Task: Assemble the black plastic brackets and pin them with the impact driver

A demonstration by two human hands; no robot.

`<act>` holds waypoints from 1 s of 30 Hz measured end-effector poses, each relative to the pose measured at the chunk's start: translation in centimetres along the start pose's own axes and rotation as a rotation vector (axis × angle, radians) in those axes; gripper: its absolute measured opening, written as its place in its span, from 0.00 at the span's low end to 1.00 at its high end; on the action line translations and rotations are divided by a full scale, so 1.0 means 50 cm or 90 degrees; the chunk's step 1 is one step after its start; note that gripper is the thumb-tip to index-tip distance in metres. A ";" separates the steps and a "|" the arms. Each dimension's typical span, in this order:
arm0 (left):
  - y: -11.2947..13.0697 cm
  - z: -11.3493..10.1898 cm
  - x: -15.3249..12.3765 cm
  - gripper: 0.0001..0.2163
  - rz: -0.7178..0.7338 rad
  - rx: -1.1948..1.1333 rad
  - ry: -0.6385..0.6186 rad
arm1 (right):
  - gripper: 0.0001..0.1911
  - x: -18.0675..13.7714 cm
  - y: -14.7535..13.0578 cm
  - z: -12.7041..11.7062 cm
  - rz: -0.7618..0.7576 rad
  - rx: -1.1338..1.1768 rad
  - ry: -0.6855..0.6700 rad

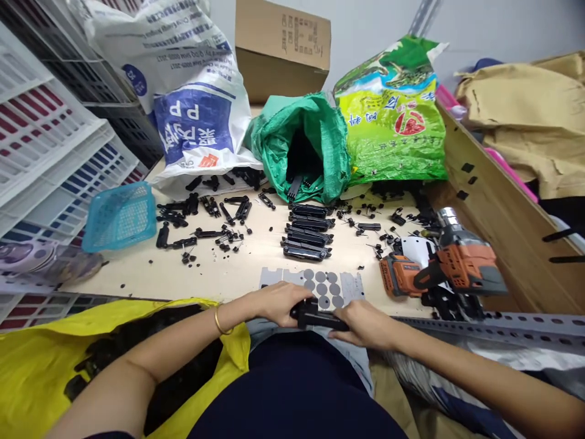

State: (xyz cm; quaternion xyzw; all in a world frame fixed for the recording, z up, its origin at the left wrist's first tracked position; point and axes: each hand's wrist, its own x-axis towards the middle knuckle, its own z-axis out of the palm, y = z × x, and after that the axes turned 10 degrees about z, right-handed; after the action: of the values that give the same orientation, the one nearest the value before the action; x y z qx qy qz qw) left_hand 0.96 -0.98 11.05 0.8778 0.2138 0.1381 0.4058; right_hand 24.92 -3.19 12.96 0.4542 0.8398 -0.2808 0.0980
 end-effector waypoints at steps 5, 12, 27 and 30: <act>0.061 0.009 -0.045 0.15 0.027 -0.294 0.073 | 0.23 -0.055 -0.076 -0.014 0.028 0.304 -0.064; 0.096 0.052 -0.012 0.24 -0.086 -0.663 0.303 | 0.25 -0.060 -0.116 0.003 0.192 0.808 -0.153; 0.110 0.043 0.110 0.25 -0.075 -0.500 0.676 | 0.29 0.034 -0.086 0.024 0.072 0.952 0.143; 0.097 0.027 0.124 0.22 -0.068 -0.446 0.602 | 0.27 0.049 -0.060 0.032 0.056 0.894 0.217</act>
State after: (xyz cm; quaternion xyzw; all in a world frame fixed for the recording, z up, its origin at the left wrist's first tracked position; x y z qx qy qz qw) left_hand 8.20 -1.64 14.36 0.5225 0.3568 0.5563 0.5387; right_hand 20.91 -3.65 11.76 0.4809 0.4461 -0.6749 -0.3381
